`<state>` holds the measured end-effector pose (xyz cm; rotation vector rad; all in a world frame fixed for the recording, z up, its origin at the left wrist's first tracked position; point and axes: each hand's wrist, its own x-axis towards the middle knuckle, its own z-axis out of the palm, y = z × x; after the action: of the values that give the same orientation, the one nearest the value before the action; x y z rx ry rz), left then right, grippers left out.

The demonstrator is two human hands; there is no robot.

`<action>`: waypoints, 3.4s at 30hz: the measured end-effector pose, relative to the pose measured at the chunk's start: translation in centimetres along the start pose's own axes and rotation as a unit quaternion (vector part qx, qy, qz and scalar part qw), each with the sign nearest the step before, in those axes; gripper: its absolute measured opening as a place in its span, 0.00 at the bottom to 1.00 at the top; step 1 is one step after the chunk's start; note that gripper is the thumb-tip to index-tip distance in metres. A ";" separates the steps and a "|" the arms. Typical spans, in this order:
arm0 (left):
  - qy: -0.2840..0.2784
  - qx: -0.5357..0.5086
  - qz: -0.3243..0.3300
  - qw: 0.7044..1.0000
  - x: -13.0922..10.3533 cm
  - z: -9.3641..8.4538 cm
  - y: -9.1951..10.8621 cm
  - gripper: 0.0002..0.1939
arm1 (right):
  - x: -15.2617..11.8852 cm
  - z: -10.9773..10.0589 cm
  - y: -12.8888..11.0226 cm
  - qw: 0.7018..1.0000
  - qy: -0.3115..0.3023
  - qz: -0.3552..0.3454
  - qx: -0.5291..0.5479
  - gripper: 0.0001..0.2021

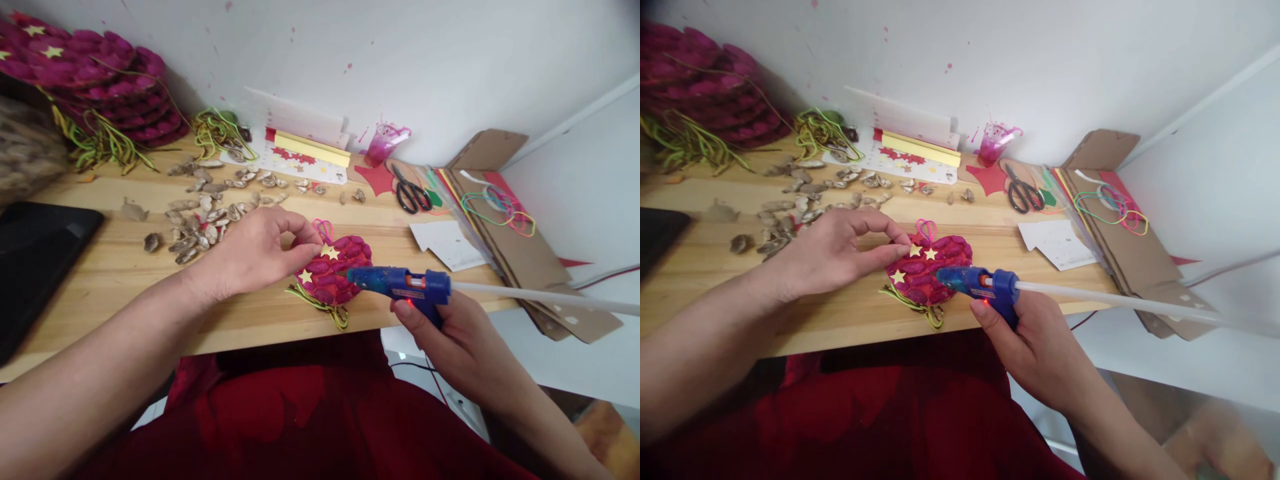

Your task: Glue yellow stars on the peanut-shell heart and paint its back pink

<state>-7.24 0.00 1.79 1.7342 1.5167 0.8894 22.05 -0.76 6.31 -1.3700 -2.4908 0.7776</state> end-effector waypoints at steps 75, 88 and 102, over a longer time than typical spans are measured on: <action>-0.031 0.059 0.090 0.994 -0.1 0.3 0.4 0.08 | 0.4 -0.6 -0.2 1.000 -0.022 0.001 -0.007 0.22; -0.014 0.053 0.077 0.996 -0.2 -0.1 0.3 0.08 | -0.1 0.2 2.1 0.942 -0.056 0.161 0.289 0.29; -0.052 0.109 0.060 0.991 -1.1 1.6 2.2 0.08 | -1.4 2.5 4.7 0.849 0.024 0.193 0.490 0.25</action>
<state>-4.78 -1.37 2.66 2.0151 1.4999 0.7004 25.19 -0.73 1.85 -1.3801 -1.3252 1.7264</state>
